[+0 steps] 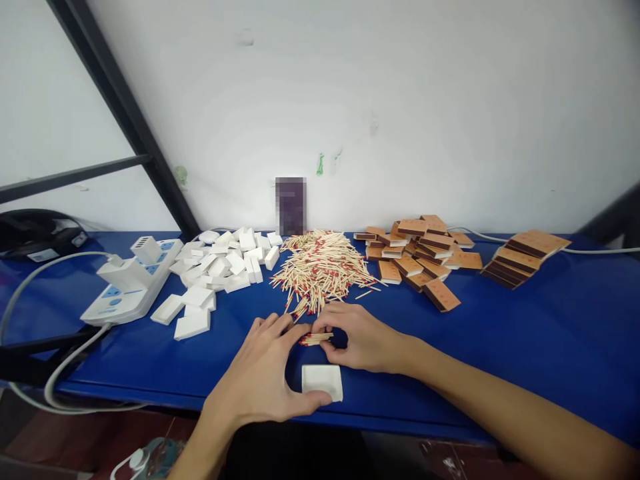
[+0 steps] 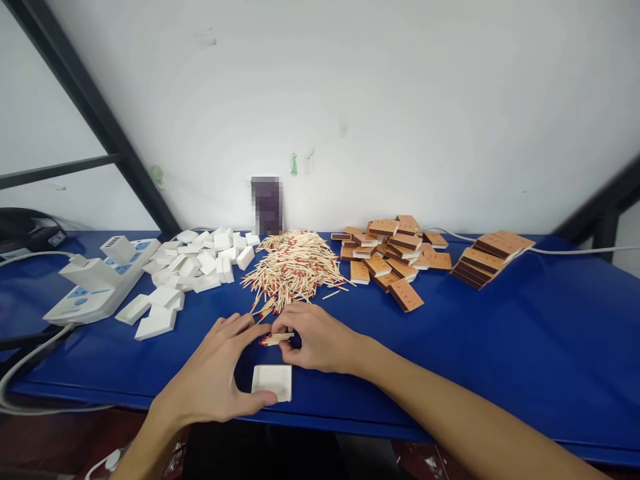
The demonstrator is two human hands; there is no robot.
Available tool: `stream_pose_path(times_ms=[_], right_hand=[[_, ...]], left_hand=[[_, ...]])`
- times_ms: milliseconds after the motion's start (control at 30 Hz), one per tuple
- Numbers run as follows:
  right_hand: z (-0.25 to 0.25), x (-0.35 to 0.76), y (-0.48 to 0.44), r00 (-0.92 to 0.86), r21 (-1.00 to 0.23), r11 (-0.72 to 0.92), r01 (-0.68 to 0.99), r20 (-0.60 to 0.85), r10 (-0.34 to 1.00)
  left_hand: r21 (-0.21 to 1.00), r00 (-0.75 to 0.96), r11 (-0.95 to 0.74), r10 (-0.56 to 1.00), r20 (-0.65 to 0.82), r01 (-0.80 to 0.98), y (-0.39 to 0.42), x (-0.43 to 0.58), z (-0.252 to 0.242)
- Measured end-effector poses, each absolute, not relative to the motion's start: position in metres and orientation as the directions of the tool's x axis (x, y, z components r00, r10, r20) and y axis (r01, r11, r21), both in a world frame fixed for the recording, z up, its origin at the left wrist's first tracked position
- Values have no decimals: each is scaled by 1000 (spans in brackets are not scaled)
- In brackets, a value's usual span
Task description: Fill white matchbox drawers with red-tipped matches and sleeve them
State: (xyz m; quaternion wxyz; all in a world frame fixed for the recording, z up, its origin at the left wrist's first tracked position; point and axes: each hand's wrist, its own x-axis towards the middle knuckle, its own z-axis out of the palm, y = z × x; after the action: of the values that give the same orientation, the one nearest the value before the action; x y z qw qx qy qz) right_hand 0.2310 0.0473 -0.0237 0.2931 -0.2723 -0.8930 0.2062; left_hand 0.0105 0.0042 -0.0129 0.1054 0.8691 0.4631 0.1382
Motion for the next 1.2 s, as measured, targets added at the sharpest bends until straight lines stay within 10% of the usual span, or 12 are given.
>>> stream_pose_path(times_ms=[1200], right_hand=[[-6, 232, 50, -701, -602, 651, 463, 201, 684]], left_hand=[[456, 608, -594, 782, 135, 663, 0, 13, -6]])
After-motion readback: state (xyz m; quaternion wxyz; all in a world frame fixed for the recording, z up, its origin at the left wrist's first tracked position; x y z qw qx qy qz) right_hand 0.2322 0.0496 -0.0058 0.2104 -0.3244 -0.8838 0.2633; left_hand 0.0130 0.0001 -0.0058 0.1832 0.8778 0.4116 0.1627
